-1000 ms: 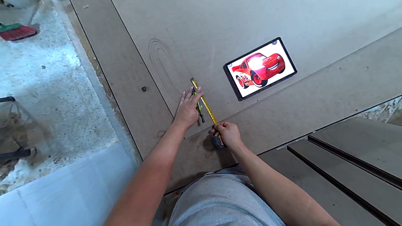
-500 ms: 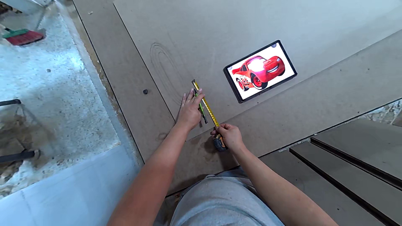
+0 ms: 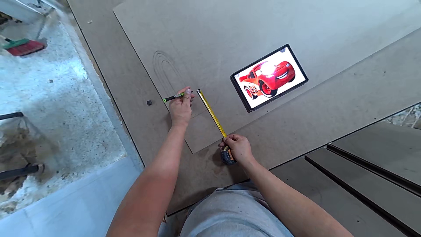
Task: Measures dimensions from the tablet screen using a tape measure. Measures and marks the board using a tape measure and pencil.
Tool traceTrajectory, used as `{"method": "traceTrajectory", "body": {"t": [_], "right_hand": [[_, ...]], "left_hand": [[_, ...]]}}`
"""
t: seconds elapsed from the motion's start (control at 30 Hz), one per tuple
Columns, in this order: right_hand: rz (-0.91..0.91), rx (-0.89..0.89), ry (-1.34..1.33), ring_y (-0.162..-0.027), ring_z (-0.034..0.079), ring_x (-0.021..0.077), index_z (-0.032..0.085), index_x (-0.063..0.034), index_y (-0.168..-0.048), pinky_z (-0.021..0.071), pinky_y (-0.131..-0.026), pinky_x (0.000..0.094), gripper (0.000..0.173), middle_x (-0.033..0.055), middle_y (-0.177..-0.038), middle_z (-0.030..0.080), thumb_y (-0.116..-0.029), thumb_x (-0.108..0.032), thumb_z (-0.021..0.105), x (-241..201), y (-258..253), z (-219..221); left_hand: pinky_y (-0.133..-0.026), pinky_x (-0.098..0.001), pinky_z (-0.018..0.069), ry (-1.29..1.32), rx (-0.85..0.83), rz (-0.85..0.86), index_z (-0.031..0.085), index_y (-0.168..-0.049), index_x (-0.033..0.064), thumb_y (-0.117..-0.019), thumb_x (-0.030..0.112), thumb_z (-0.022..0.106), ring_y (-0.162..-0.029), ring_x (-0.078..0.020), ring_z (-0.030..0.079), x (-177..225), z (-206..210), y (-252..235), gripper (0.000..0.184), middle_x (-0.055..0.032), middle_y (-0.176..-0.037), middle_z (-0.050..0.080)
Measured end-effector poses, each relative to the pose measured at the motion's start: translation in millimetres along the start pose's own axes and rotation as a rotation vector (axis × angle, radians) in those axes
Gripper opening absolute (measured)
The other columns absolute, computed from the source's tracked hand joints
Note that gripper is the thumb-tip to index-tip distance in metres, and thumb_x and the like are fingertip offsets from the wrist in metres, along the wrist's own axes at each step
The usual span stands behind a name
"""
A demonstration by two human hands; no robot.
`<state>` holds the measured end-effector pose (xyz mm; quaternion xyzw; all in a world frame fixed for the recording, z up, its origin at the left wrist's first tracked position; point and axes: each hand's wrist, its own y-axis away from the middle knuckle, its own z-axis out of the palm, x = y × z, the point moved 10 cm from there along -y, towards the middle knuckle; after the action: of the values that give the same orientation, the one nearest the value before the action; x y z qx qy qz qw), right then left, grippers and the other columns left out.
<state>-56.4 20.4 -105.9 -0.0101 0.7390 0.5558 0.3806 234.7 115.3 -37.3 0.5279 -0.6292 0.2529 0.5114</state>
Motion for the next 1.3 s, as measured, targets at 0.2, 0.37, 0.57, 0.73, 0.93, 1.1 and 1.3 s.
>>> {"method": "traceTrajectory", "body": {"t": [0.2, 0.37, 0.57, 0.73, 0.93, 1.1, 1.3], "right_hand": [[-0.003, -0.010, -0.026, -0.072, 0.076, 0.0190, 0.077, -0.0119, -0.093, 0.0650, -0.071, 0.0418, 0.018, 0.0029, -0.082, 0.079, -0.1016, -0.024, 0.066, 4, -1, 2], [0.005, -0.009, 0.020, -0.074, 0.076, 0.0153, 0.077, -0.0141, -0.093, 0.0648, -0.072, 0.0388, 0.018, -0.0001, -0.083, 0.079, -0.1011, -0.025, 0.065, 6, -2, 2], [0.013, -0.016, -0.002, -0.073, 0.077, 0.0154, 0.077, -0.0117, -0.093, 0.0651, -0.072, 0.0373, 0.018, 0.0009, -0.082, 0.079, -0.1014, -0.022, 0.065, 6, -2, 3], [0.010, 0.005, 0.011, -0.072, 0.076, 0.0122, 0.077, -0.0128, -0.091, 0.0642, -0.071, 0.0350, 0.018, -0.0014, -0.081, 0.079, -0.1009, -0.023, 0.066, 4, -2, 2], [0.018, 0.042, 0.002, -0.073, 0.076, 0.0140, 0.077, -0.0118, -0.091, 0.0647, -0.072, 0.0365, 0.018, 0.0002, -0.082, 0.079, -0.1010, -0.021, 0.066, 0, -5, -15], [0.028, 0.053, 0.041, -0.072, 0.075, 0.0124, 0.077, -0.0136, -0.088, 0.0633, -0.070, 0.0360, 0.019, -0.0013, -0.080, 0.079, -0.1005, -0.023, 0.067, -3, -5, -15], [-0.081, -0.093, 0.250, -0.071, 0.072, 0.0067, 0.078, -0.0207, -0.092, 0.0614, -0.068, 0.0318, 0.019, -0.0086, -0.080, 0.077, -0.1007, -0.032, 0.065, -6, 0, 1]], "left_hand": [[-0.070, -0.0301, 0.0627, 0.115, 0.072, -0.102, 0.074, -0.105, 0.0048, -0.0978, 0.014, 0.072, -0.073, -0.0133, 0.073, -15, -1, -13, 0.012, -0.0057, -0.087, 0.076], [-0.075, -0.0324, 0.0630, 0.127, 0.009, -0.147, 0.072, -0.112, 0.0022, -0.1061, 0.018, 0.055, -0.077, -0.0160, 0.075, -9, 12, -23, 0.024, -0.0083, -0.088, 0.077], [-0.067, -0.0313, 0.0614, -0.109, 0.041, -0.195, 0.074, -0.103, 0.0088, -0.1013, 0.019, 0.064, -0.069, -0.0118, 0.071, -4, 16, -27, 0.014, -0.0034, -0.080, 0.075], [-0.069, -0.0430, 0.0565, -0.385, -0.022, -0.233, 0.073, -0.098, 0.0149, -0.0943, 0.029, 0.072, -0.072, -0.0173, 0.068, -2, 30, -41, 0.014, -0.0035, -0.081, 0.071], [-0.077, -0.0502, 0.0545, -0.580, -0.129, -0.253, 0.074, -0.099, 0.0163, -0.0931, 0.029, 0.072, -0.085, -0.0230, 0.069, 22, 60, -47, 0.014, -0.0063, -0.090, 0.072], [-0.080, -0.0509, 0.0543, -0.607, -0.154, -0.295, 0.074, -0.102, 0.0164, -0.0942, 0.030, 0.071, -0.091, -0.0245, 0.068, 22, 56, -45, 0.015, -0.0080, -0.097, 0.071], [-0.074, -0.0377, 0.0592, -0.281, -0.018, -0.131, 0.070, -0.114, 0.0136, -0.1054, 0.030, 0.060, -0.078, -0.0141, 0.070, -16, -7, -23, 0.021, -0.0027, -0.090, 0.073]]}}
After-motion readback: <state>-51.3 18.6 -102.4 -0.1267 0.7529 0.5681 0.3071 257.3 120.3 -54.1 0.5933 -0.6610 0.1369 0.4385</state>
